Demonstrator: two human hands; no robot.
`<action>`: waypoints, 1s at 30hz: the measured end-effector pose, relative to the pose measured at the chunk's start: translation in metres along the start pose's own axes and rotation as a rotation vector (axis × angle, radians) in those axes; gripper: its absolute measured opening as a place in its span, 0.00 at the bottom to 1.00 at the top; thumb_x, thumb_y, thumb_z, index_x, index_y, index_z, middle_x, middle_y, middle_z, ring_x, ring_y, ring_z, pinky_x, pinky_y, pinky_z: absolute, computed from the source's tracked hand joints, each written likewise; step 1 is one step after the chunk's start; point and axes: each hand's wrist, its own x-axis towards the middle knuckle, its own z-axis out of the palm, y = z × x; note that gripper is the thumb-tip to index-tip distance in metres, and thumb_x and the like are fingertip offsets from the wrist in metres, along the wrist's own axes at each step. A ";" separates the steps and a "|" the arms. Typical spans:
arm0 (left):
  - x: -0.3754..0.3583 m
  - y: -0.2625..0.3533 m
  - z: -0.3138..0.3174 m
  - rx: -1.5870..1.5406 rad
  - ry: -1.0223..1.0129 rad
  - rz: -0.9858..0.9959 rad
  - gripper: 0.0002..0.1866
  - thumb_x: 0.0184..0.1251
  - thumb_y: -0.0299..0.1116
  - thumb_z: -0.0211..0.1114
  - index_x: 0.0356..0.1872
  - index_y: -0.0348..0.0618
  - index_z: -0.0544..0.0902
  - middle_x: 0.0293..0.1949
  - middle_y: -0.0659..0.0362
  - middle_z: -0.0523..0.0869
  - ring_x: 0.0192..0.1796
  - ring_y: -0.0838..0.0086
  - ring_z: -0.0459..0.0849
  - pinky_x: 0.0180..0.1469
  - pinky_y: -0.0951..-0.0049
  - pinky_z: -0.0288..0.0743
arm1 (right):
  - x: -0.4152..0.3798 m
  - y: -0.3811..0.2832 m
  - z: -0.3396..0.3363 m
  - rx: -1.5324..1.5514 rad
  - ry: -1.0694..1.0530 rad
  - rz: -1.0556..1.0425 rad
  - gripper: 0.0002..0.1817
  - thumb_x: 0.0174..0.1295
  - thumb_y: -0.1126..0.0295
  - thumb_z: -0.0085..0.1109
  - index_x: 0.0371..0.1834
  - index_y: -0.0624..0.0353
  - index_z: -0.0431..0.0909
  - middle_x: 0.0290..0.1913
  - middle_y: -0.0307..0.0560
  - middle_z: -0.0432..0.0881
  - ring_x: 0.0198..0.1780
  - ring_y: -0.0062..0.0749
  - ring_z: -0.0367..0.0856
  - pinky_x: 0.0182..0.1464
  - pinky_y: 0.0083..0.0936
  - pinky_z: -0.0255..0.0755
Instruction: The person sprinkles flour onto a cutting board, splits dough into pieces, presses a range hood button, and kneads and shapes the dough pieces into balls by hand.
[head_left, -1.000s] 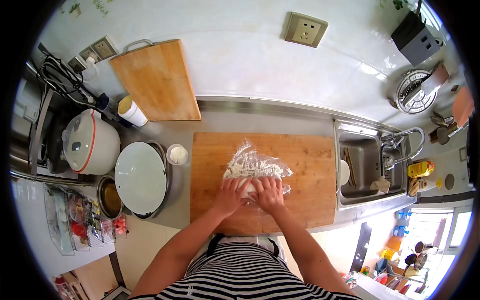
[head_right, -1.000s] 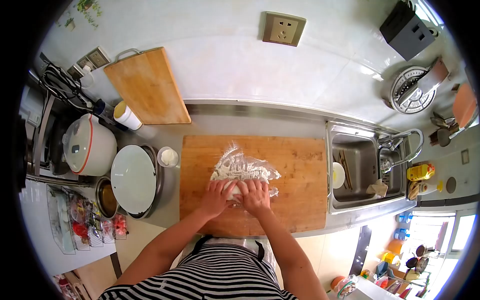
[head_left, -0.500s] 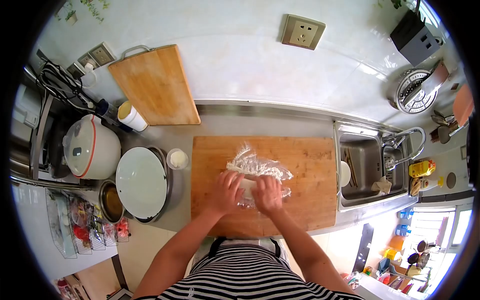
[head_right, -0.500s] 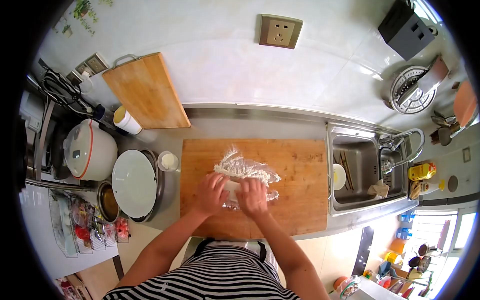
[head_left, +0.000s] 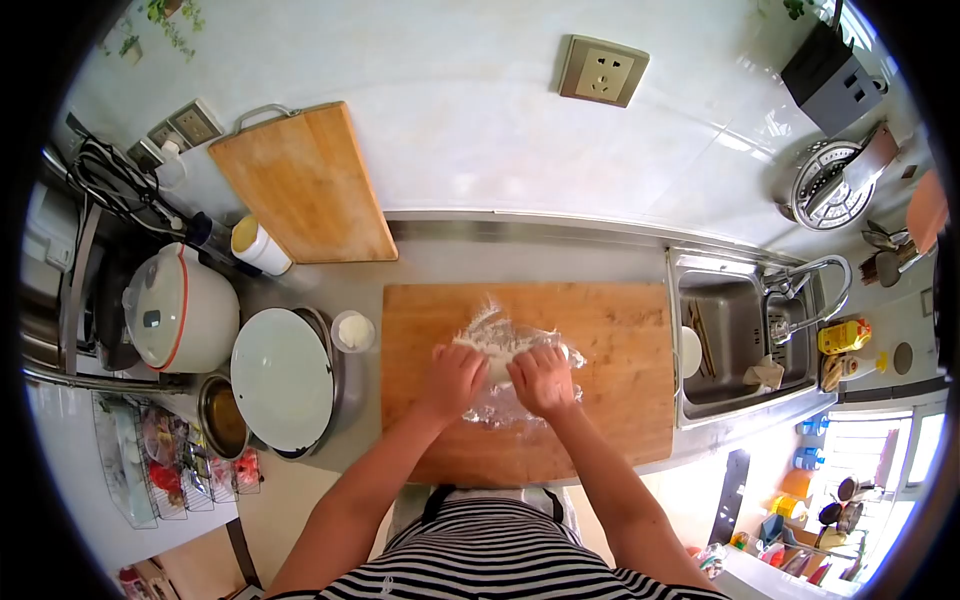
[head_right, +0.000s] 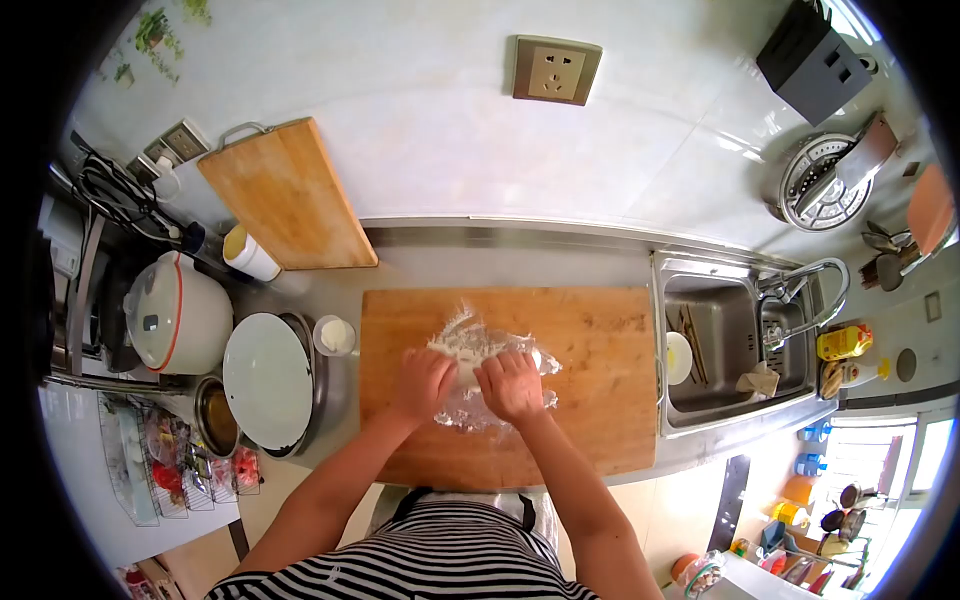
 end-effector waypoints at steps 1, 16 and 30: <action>-0.001 0.006 -0.003 0.001 0.001 0.003 0.09 0.60 0.36 0.60 0.39 0.45 0.79 0.35 0.57 0.78 0.43 0.61 0.76 0.45 0.57 0.67 | -0.007 -0.003 -0.003 0.016 -0.064 0.011 0.07 0.57 0.66 0.60 0.34 0.55 0.74 0.34 0.44 0.75 0.41 0.41 0.74 0.46 0.37 0.65; 0.003 -0.004 0.018 0.014 -0.261 -0.141 0.17 0.62 0.41 0.61 0.49 0.46 0.77 0.42 0.54 0.79 0.47 0.58 0.76 0.49 0.58 0.68 | 0.001 0.017 0.016 0.131 -0.382 0.356 0.19 0.57 0.56 0.60 0.49 0.51 0.76 0.44 0.44 0.79 0.54 0.39 0.73 0.60 0.45 0.57; -0.003 0.025 0.040 0.017 -0.326 0.038 0.34 0.43 0.41 0.74 0.55 0.45 0.74 0.47 0.51 0.81 0.55 0.59 0.77 0.58 0.59 0.68 | -0.011 0.008 -0.047 0.390 -0.841 0.501 0.35 0.46 0.61 0.70 0.60 0.53 0.69 0.50 0.51 0.79 0.51 0.46 0.78 0.52 0.41 0.71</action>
